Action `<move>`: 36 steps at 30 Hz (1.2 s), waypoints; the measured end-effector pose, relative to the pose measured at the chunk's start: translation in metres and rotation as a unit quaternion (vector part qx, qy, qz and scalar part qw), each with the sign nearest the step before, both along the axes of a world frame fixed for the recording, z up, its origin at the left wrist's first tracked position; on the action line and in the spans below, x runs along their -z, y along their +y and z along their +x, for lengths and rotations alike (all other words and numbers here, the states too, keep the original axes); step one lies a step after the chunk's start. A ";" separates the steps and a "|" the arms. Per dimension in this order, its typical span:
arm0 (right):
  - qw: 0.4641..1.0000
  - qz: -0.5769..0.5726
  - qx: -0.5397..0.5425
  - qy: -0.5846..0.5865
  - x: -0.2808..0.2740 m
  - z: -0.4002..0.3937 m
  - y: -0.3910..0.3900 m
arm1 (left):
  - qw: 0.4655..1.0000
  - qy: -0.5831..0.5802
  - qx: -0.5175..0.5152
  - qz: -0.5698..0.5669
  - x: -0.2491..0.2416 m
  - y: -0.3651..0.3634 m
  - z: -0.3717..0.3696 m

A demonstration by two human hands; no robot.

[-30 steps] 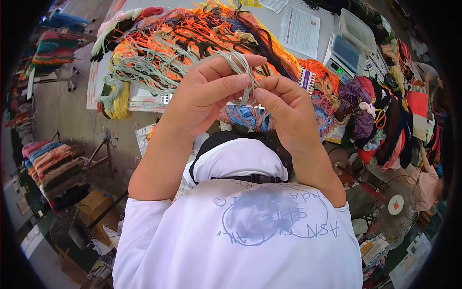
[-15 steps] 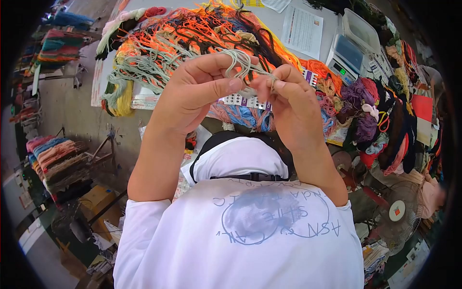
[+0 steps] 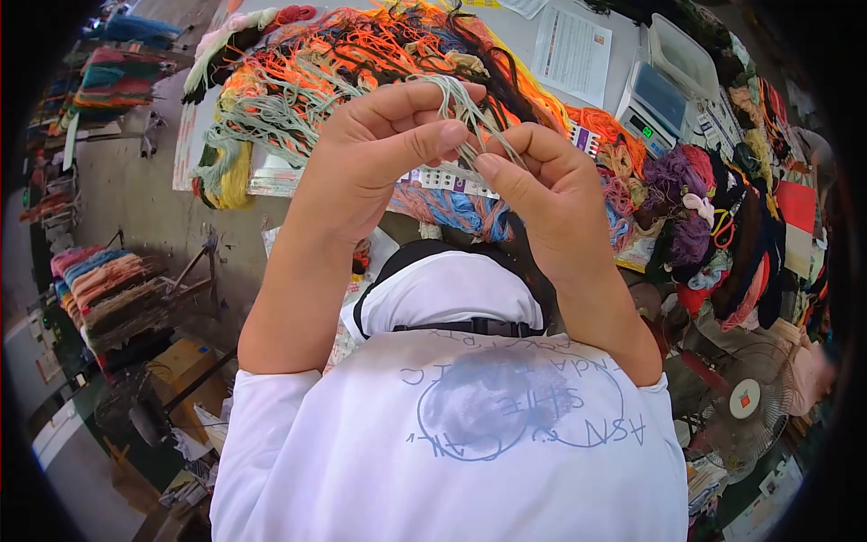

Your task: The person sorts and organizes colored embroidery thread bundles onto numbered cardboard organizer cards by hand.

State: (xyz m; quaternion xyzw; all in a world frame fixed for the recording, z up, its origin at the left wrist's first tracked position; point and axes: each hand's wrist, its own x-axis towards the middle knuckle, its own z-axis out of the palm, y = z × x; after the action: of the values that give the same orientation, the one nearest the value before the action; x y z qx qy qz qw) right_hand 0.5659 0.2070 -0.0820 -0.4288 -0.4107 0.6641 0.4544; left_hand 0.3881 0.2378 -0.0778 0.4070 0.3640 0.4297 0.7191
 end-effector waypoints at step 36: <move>0.994 0.015 0.008 0.112 -0.001 -0.015 -0.016 | 0.988 -0.132 0.076 -0.010 -0.007 -0.009 -0.013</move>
State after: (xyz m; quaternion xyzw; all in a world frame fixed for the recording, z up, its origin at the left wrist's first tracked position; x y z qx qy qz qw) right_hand 0.5510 0.1908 -0.0812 -0.3480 -0.3634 0.6980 0.5096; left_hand 0.3749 0.2292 -0.0708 0.3661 0.2386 0.4200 0.7954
